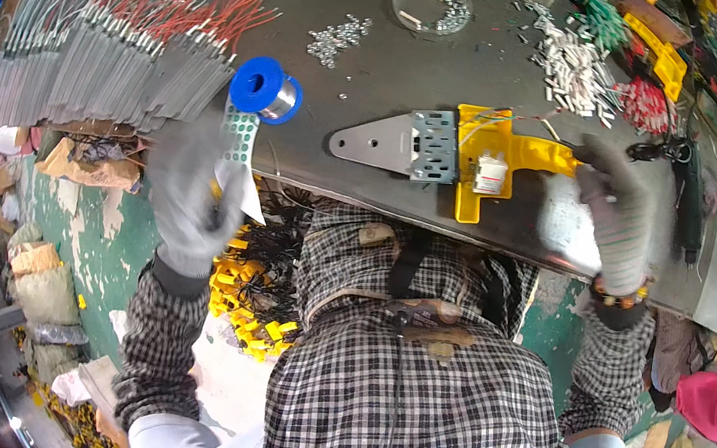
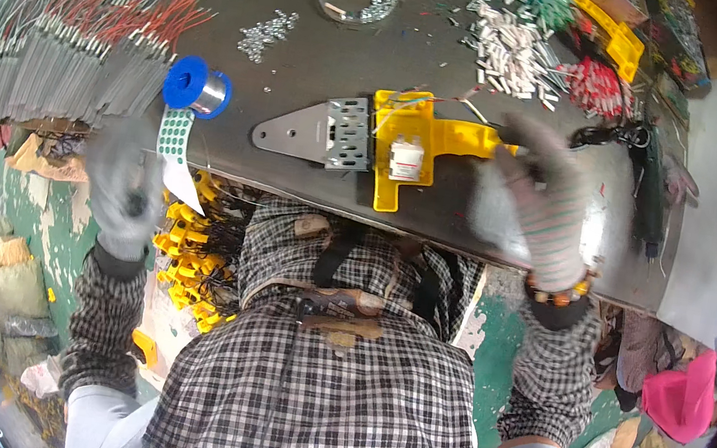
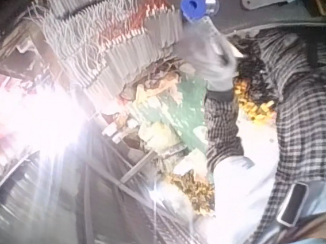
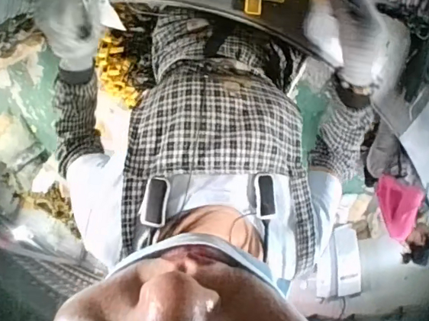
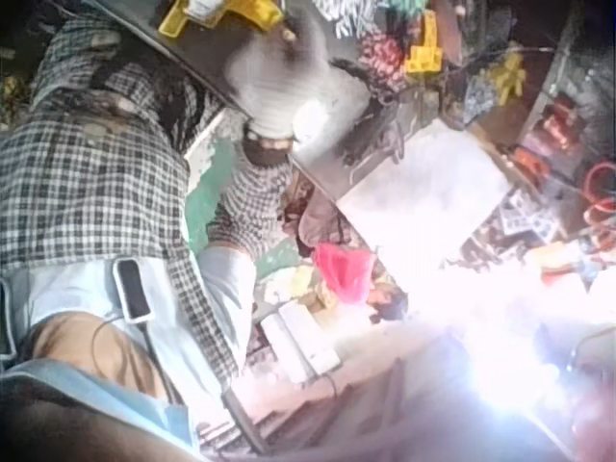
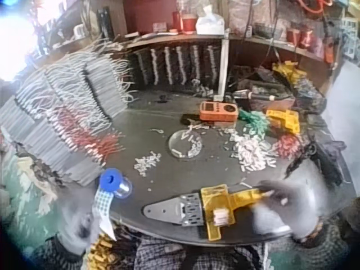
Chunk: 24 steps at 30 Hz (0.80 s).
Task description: The person assembles an electronic device by soldering wires to a circuit board with a soldering iron, then fitting the circuit board and other electronic components into a yellow plastic housing. Wire strippers and pliers are used to prepare the wires and position components.
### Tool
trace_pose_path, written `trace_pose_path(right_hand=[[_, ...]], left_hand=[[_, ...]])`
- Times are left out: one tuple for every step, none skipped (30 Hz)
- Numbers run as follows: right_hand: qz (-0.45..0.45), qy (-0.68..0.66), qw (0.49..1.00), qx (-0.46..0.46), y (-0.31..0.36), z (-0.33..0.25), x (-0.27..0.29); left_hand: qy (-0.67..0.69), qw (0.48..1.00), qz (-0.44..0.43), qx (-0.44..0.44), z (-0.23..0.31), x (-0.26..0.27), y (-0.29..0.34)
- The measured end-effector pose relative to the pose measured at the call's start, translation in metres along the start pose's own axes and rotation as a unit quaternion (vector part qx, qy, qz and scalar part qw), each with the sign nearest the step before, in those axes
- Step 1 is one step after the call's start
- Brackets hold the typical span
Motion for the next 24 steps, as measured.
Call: trace_pose_path(right_hand=[[0.060, -0.102, 0.993, -0.029, -0.003, 0.009, 0.008], [0.057, -0.070, 0.995, -0.035, -0.011, 0.015, 0.019], [0.082, -0.081, 0.992, -0.049, -0.017, 0.023, 0.022], [0.092, -0.100, 0.990, -0.040, -0.030, 0.028, 0.019], [0.104, -0.112, 0.988, -0.030, -0.044, 0.032, 0.018], [0.133, -0.093, 0.986, 0.027, -0.059, 0.032, 0.017], [0.165, -0.068, 0.980, 0.085, -0.074, 0.038, 0.015], [0.175, -0.141, 0.973, 0.060, -0.082, 0.079, 0.019], [0.159, -0.077, 0.984, 0.030, -0.091, 0.089, 0.022], [0.162, -0.076, 0.984, 0.015, -0.102, 0.107, 0.024], [0.167, -0.069, 0.983, -0.003, -0.110, 0.125, 0.034], [0.176, -0.038, 0.983, -0.021, -0.117, 0.143, 0.044], [0.221, -0.075, 0.972, -0.033, -0.123, 0.143, 0.044], [0.205, -0.063, 0.976, -0.038, -0.136, 0.147, 0.049], [0.184, -0.051, 0.981, -0.046, -0.153, 0.154, 0.049], [0.183, -0.050, 0.981, -0.047, -0.167, 0.158, 0.048], [0.176, -0.133, 0.975, -0.025, -0.181, 0.157, 0.042], [0.169, -0.215, 0.962, -0.005, -0.193, 0.159, 0.040], [0.176, -0.211, 0.962, -0.010, -0.202, 0.171, 0.048], [0.160, 0.100, 0.975, 0.120, -0.210, 0.176, 0.061], [0.116, 0.402, 0.878, 0.232, -0.205, 0.178, 0.064], [0.114, 0.398, 0.881, 0.230, -0.208, 0.174, 0.059], [0.270, 0.033, 0.952, 0.141, -0.215, 0.172, 0.070], [0.385, -0.330, 0.862, 0.023, -0.212, 0.180, 0.078]], left_hand=[[0.054, 0.982, -0.180, 0.009, -0.021, -0.007, 0.026], [-0.054, 0.964, -0.240, -0.105, 0.016, -0.027, 0.026], [-0.164, 0.918, -0.290, -0.216, 0.066, -0.052, 0.027], [-0.190, 0.930, -0.221, -0.224, 0.081, -0.073, 0.030], [-0.210, 0.937, -0.147, -0.236, 0.082, -0.100, 0.037], [-0.266, 0.921, -0.262, -0.114, 0.065, -0.132, 0.044], [-0.310, 0.878, -0.365, 0.007, 0.049, -0.154, 0.046], [-0.325, 0.826, -0.458, 0.058, 0.053, -0.151, 0.033], [-0.361, 0.823, -0.439, 0.014, 0.052, -0.142, 0.033], [-0.287, 0.813, -0.507, 0.002, 0.054, -0.117, 0.025], [-0.166, 0.822, -0.544, 0.006, 0.056, -0.087, 0.011], [0.045, 0.823, -0.560, 0.089, 0.055, -0.054, -0.005], [0.172, 0.788, -0.568, 0.166, 0.052, -0.024, -0.029], [0.336, 0.829, -0.415, 0.166, 0.006, -0.005, -0.043], [0.223, 0.957, -0.125, 0.134, -0.010, 0.036, -0.070], [0.293, 0.932, 0.006, 0.215, -0.022, 0.070, -0.093], [0.431, 0.880, 0.035, 0.199, -0.030, 0.096, -0.120], [0.427, 0.878, 0.121, 0.178, -0.024, 0.106, -0.137], [0.423, 0.871, 0.201, 0.150, -0.009, 0.111, -0.150], [0.351, 0.908, 0.199, 0.113, 0.040, 0.100, -0.159], [0.279, 0.938, 0.194, 0.074, 0.092, 0.078, -0.165], [0.282, 0.943, 0.173, 0.020, 0.112, 0.055, -0.164], [0.285, 0.945, 0.154, -0.035, 0.125, 0.033, -0.162], [0.294, 0.951, 0.094, -0.029, 0.135, 0.015, -0.162]])
Point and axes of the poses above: each hand's wrist, its own y-axis away from the middle knuckle, its own x-axis out of the back of the hand, z = x × y, the point moved 4 cm from there along -y, towards the middle knuckle, and after that the axes turned 15 degrees about x, right-handed, at the moved point
